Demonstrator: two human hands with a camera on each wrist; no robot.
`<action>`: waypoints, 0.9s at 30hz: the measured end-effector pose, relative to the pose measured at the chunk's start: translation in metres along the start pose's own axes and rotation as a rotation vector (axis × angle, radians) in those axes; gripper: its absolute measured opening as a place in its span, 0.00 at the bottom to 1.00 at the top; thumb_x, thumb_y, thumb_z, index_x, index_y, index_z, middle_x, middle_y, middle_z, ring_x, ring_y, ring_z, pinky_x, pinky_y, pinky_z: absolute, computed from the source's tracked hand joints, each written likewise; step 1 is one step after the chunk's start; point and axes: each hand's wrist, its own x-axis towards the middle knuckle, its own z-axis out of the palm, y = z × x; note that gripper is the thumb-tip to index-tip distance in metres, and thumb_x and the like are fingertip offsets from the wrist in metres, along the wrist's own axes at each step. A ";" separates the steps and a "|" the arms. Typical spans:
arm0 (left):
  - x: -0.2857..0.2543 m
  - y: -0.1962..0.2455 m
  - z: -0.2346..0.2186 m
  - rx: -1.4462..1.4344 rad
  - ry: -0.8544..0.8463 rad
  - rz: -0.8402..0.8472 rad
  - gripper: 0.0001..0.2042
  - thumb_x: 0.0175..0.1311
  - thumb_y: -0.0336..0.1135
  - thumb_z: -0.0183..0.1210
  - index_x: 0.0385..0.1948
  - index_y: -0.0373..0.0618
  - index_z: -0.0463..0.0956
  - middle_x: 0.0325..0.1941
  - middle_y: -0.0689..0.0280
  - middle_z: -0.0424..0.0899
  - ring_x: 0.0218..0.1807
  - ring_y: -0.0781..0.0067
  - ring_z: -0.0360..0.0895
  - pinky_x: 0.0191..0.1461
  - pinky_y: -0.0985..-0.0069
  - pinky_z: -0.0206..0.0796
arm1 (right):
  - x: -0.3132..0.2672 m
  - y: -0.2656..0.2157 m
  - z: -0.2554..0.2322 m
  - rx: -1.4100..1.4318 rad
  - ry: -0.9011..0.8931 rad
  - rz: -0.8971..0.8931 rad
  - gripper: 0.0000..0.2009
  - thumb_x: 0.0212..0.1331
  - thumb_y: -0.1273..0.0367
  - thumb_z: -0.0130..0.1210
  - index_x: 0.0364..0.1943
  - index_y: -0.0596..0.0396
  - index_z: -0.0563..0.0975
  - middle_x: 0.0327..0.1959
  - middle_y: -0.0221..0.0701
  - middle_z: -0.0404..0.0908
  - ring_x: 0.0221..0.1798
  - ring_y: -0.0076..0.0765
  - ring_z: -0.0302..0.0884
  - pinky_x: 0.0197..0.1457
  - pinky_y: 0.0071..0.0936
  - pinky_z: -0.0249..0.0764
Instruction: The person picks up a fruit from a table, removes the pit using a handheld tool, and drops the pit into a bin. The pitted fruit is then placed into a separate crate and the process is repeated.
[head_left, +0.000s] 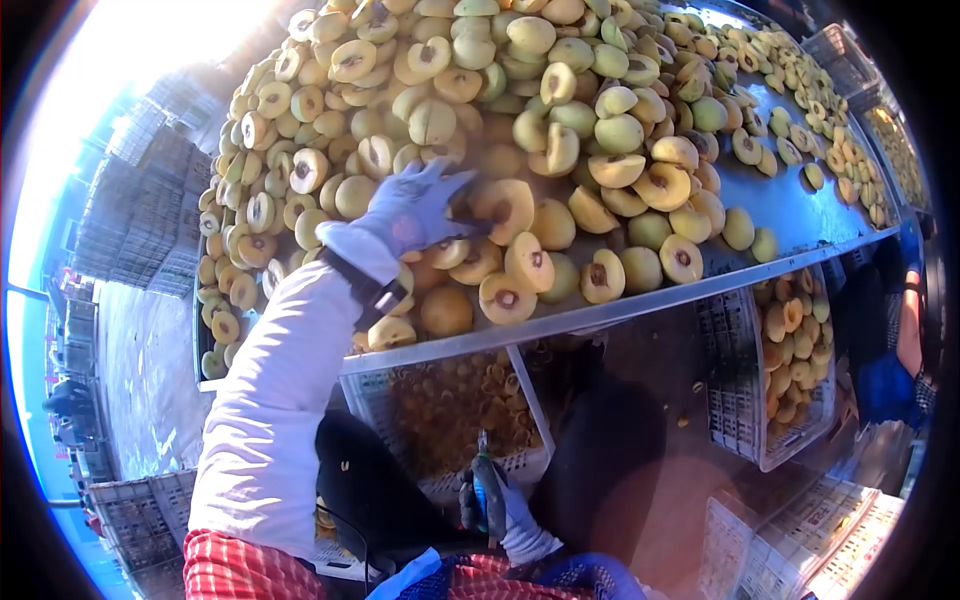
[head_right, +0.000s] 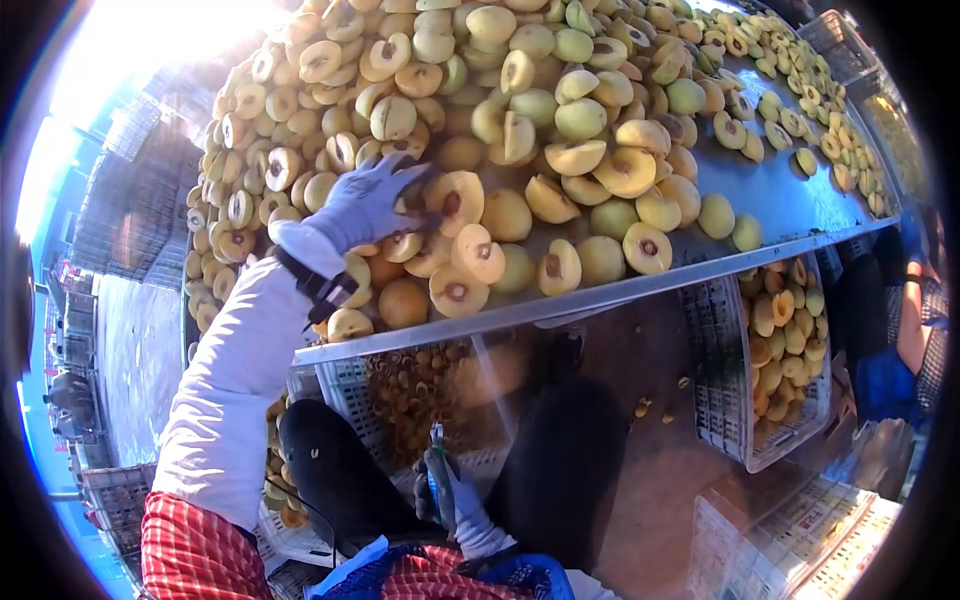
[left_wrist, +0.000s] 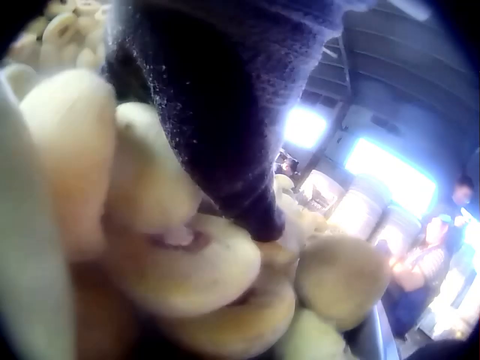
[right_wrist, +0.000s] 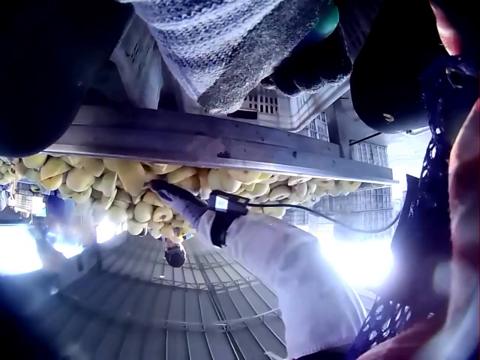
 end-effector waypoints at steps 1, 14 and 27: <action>-0.016 -0.002 -0.007 -0.013 -0.017 -0.042 0.32 0.52 0.65 0.53 0.57 0.57 0.68 0.53 0.54 0.71 0.54 0.51 0.69 0.57 0.60 0.61 | -0.004 -0.004 0.008 0.019 -0.025 -0.001 0.18 0.63 0.53 0.48 0.36 0.55 0.74 0.23 0.34 0.79 0.18 0.37 0.76 0.18 0.34 0.75; -0.174 0.089 -0.067 -0.522 0.185 0.215 0.28 0.35 0.35 0.69 0.47 0.44 0.74 0.48 0.58 0.77 0.51 0.52 0.73 0.52 0.62 0.65 | -0.047 -0.019 0.060 -0.139 -0.066 -0.210 0.29 0.62 0.44 0.44 0.54 0.54 0.66 0.20 0.23 0.66 0.16 0.19 0.58 0.18 0.18 0.61; -0.293 0.194 -0.012 -1.975 0.285 -0.440 0.43 0.58 0.57 0.56 0.67 0.39 0.45 0.69 0.55 0.53 0.69 0.61 0.53 0.70 0.67 0.47 | -0.059 0.007 0.092 -0.352 0.065 -0.565 0.11 0.63 0.66 0.51 0.48 0.51 0.70 0.23 0.25 0.73 0.17 0.18 0.66 0.16 0.15 0.62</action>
